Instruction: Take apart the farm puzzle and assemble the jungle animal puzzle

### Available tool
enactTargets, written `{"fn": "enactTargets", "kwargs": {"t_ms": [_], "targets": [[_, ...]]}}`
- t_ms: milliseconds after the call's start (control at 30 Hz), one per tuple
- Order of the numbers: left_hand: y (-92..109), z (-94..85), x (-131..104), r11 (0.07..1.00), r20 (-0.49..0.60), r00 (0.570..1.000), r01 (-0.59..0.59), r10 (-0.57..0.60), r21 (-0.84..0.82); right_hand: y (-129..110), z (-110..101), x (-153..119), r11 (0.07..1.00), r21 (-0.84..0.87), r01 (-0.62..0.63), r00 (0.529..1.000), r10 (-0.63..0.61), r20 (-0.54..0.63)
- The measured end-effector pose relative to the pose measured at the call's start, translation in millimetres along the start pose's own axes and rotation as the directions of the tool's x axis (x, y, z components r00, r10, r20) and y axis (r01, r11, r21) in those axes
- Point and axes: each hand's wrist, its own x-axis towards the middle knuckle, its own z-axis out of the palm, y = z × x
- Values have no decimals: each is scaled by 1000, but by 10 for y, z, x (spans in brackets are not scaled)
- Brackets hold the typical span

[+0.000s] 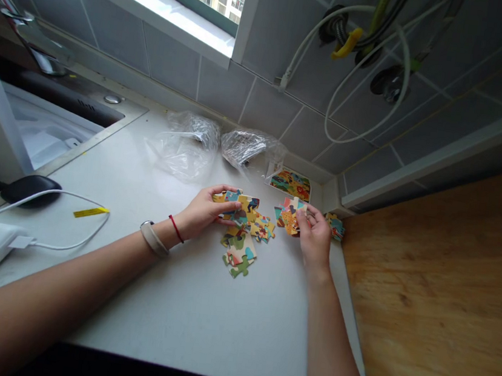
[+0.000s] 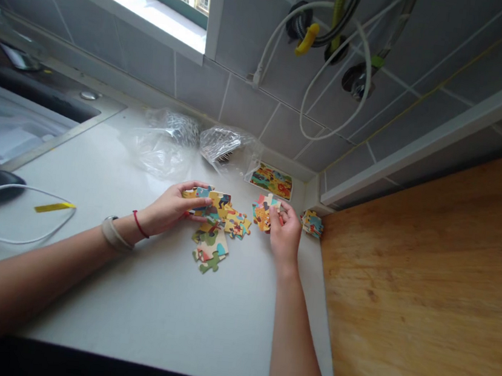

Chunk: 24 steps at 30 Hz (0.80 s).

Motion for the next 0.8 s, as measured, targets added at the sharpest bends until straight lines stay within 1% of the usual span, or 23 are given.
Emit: {"fn": "enactTargets", "kwargs": {"t_ms": [33,67,100,167,233,267,333,433,500,533,567,600,633,667,700,733,800], "targets": [[11,1,-2,1000,-16,1000,-9,9,5,37,-63,43,987,-147,66,998,-67,1],[24,4,-8,1000,-29,999,-16,17,12,73,-125,79,950,-293,109,994,-109,17],[38,11,-17,1000,-40,999,-22,23,22,111,-186,106,895,-428,126,992,-122,38],[62,27,-34,999,-64,997,-30,32,38,189,-303,141,766,-636,95,996,-75,58],[78,40,-45,998,-85,995,-38,42,47,270,-418,160,660,-751,33,999,-14,32],[82,43,-46,998,-93,995,-41,45,49,308,-472,168,627,-779,11,1000,-3,11],[81,44,-43,998,-109,993,-45,51,51,367,-563,185,601,-799,7,999,-41,-21],[69,41,-32,998,-117,992,-37,43,58,358,-587,193,638,-765,83,976,-209,-69],[57,43,-30,998,-116,993,-28,35,61,273,-489,163,685,-711,159,952,-298,-74],[50,46,-31,998,-111,993,-23,29,61,213,-405,130,715,-670,199,950,-310,-49],[42,50,-34,998,-103,994,-19,25,62,150,-304,85,753,-609,248,950,-311,3],[33,56,-38,998,-94,995,-17,23,66,89,-190,27,806,-509,302,950,-298,92],[22,63,-44,997,-79,997,-14,19,72,36,-72,-39,868,-381,317,946,-264,186],[11,71,-50,997,-62,998,-10,15,78,-5,44,-111,923,-258,285,938,-213,274],[-2,81,-58,997,-41,999,-7,10,83,-32,150,-183,964,-144,223,929,-165,331],[-14,90,-65,996,-21,1000,-5,7,89,-46,242,-248,986,-48,160,922,-132,364],[-33,107,-77,995,16,1000,-8,7,103,-44,367,-342,995,78,60,903,-88,422]]}}
